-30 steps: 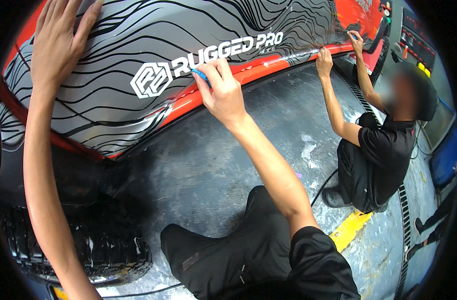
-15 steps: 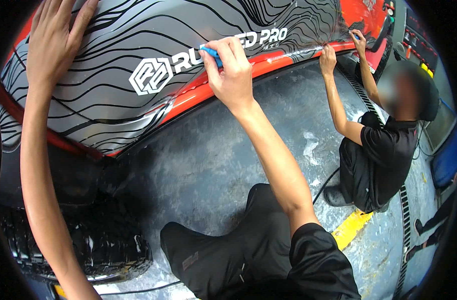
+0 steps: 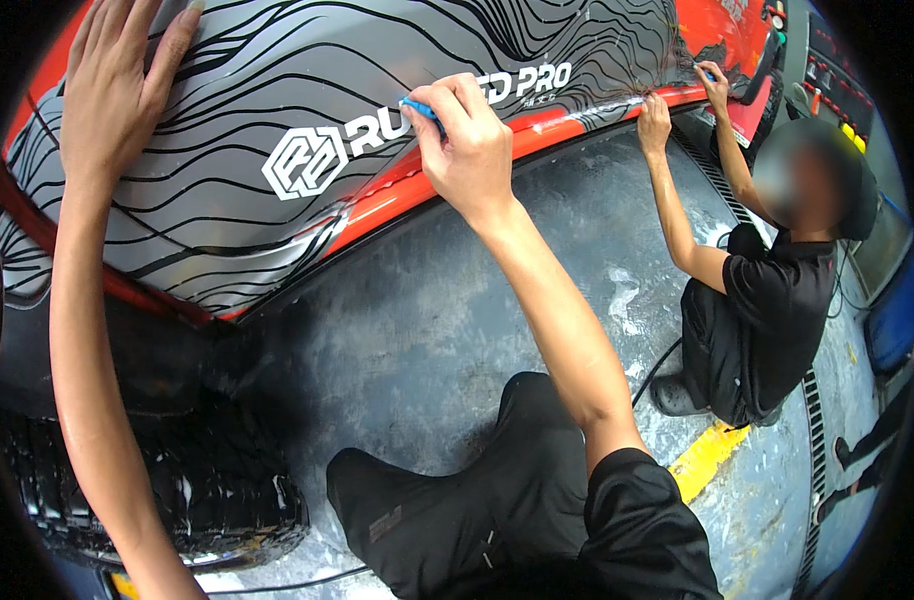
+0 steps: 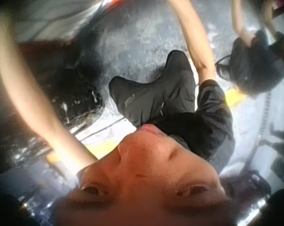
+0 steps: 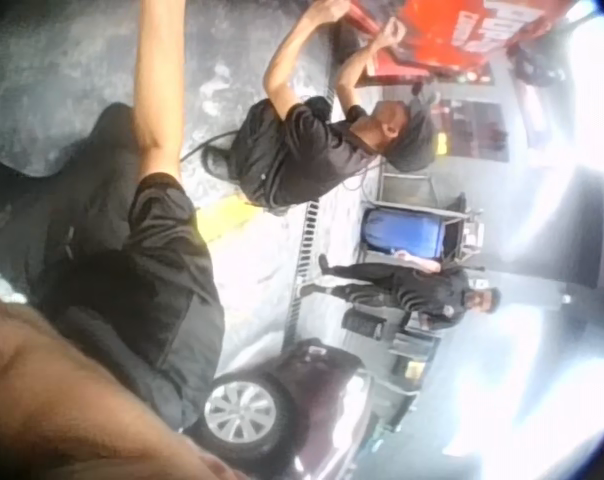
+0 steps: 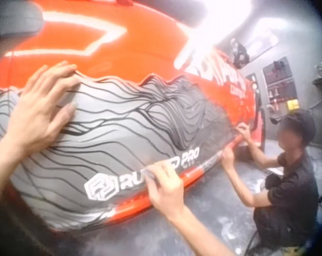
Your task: The person applies a patterned vinyl wrap to the side of a red vehicle. They use a blue squeegee to smooth the material and remove air bubbles, while another person assists by spraying a liquid solution onto the surface.
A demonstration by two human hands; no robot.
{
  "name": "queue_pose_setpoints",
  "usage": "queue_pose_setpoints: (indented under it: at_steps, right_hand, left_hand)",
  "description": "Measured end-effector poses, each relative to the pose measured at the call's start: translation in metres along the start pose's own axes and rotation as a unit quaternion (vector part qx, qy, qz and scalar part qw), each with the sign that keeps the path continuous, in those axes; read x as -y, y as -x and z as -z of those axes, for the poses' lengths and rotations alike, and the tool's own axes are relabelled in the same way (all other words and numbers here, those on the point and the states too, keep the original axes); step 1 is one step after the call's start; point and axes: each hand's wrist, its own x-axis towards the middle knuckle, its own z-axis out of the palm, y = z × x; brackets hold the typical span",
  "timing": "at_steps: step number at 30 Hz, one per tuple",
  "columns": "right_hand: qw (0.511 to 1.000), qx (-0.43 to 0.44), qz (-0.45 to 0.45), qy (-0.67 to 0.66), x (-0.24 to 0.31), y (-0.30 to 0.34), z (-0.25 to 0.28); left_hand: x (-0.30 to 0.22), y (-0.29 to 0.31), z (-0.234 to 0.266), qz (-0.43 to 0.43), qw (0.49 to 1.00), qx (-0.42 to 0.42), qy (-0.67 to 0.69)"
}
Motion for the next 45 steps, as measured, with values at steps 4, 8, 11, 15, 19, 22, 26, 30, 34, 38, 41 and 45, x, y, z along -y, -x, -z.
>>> queue_pose_setpoints:
  at_steps: [4,8,11,15,19,22,26,30,34,38,41,45]
  right_hand:
    - [0.999,0.012,0.04,0.031,-0.007,0.02,0.003]
    - [0.998,-0.031,0.041,0.041,-0.008,-0.008,-0.002]
    - [0.995,-0.092,-0.028,0.003,-0.022,-0.006,0.006]
    - [0.998,-0.05,-0.047,-0.013,-0.002,0.008,0.008]
    - [0.999,-0.022,-0.033,-0.031,-0.005,0.032,-0.001]
    - [0.997,-0.041,-0.055,-0.037,0.001,0.013,-0.002]
    - [0.998,-0.042,-0.043,-0.029,-0.009,0.029,-0.002]
    - [0.996,-0.051,-0.064,-0.039,-0.003,0.015,-0.003]
    - [0.996,-0.04,-0.071,-0.032,-0.002,0.027,-0.001]
    - [0.993,-0.034,-0.107,-0.048,0.005,0.009,-0.001]
    - [0.995,-0.027,-0.094,-0.023,0.001,0.016,0.001]
    - [0.994,-0.026,-0.104,-0.02,-0.004,0.028,0.003]
  left_hand:
    - [-0.003,-0.001,-0.001,-0.015,1.0,-0.017,0.02]
    - [-0.003,0.0,0.001,0.004,1.0,0.022,0.022]
    - [-0.004,-0.001,0.0,0.004,1.0,0.011,0.004]
    - [-0.003,0.0,-0.001,0.004,1.0,0.006,0.017]
    - [-0.002,-0.002,0.005,0.007,0.999,0.032,0.022]
    - [-0.003,-0.001,0.004,0.001,1.0,0.023,0.019]
    - [-0.004,-0.002,0.005,0.008,1.0,0.02,0.014]
    - [0.011,-0.008,-0.007,-0.07,0.996,-0.011,0.05]
    - [0.017,-0.007,-0.015,-0.096,0.992,-0.01,0.085]
    - [0.019,-0.007,-0.014,-0.096,0.992,-0.006,0.084]
    - [0.017,-0.008,-0.013,-0.099,0.991,0.005,0.09]
    - [0.017,-0.008,-0.015,-0.094,0.991,-0.004,0.09]
